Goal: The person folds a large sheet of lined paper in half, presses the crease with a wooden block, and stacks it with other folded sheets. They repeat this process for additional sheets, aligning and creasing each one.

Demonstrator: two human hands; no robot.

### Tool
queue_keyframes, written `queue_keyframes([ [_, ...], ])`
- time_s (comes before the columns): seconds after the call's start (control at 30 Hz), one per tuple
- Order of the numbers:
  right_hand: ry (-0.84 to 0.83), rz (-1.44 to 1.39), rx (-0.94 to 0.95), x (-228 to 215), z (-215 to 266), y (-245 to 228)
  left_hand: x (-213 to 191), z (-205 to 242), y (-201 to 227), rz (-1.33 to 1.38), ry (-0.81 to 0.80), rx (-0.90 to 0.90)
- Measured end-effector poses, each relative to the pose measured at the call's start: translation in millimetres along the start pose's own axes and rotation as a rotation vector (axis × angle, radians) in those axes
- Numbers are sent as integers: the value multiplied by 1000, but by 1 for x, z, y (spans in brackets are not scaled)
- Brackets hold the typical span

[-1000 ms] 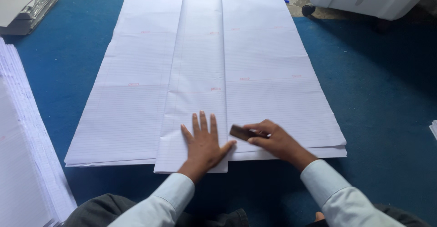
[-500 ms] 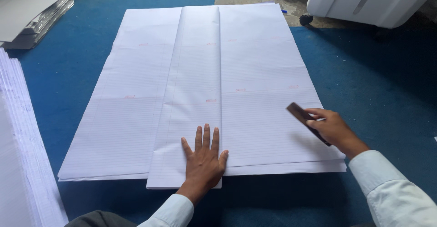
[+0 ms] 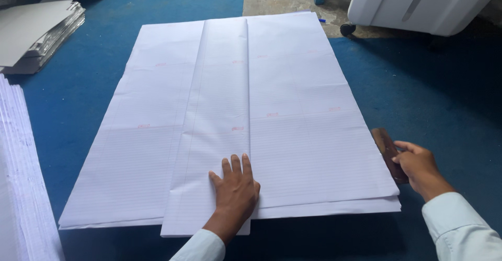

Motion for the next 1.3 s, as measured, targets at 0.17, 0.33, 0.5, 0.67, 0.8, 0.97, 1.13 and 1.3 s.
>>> queue_keyframes([
  [0.17, 49, -6, 66, -8, -34, 38, -21, -23, 3, 12, -66, -49],
  [0.33, 27, 6, 47, -7, -60, 66, -34, -54, -2, -1, -118, -106],
  [0.5, 74, 292, 59, -4, -61, 70, -29, -93, 5, -70, -24, -99],
  [0.67, 112, 366, 26, -5, -64, 68, -22, -127, 3, -120, 37, -195],
  [0.8, 122, 335, -31, -5, -62, 56, -18, -149, -3, -250, 48, -229],
  [0.97, 138, 316, -125, -2, -52, 33, -19, -163, -11, -195, 42, -225],
  [1.13, 126, 383, -167, 8, -34, 6, -27, -165, -33, 49, 304, -209],
  [1.3, 128, 382, -333, 33, -9, -23, -53, -146, -63, 234, 337, -151],
])
Point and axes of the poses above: each hand's wrist, its own z-axis away from the middle knuckle, its own x-axis out of the palm, y = z × x, the point moved 6 cm from there along -z, towards the middle knuckle, and after that the axes turned 9 degrees about -z, right-handed, at the moved point
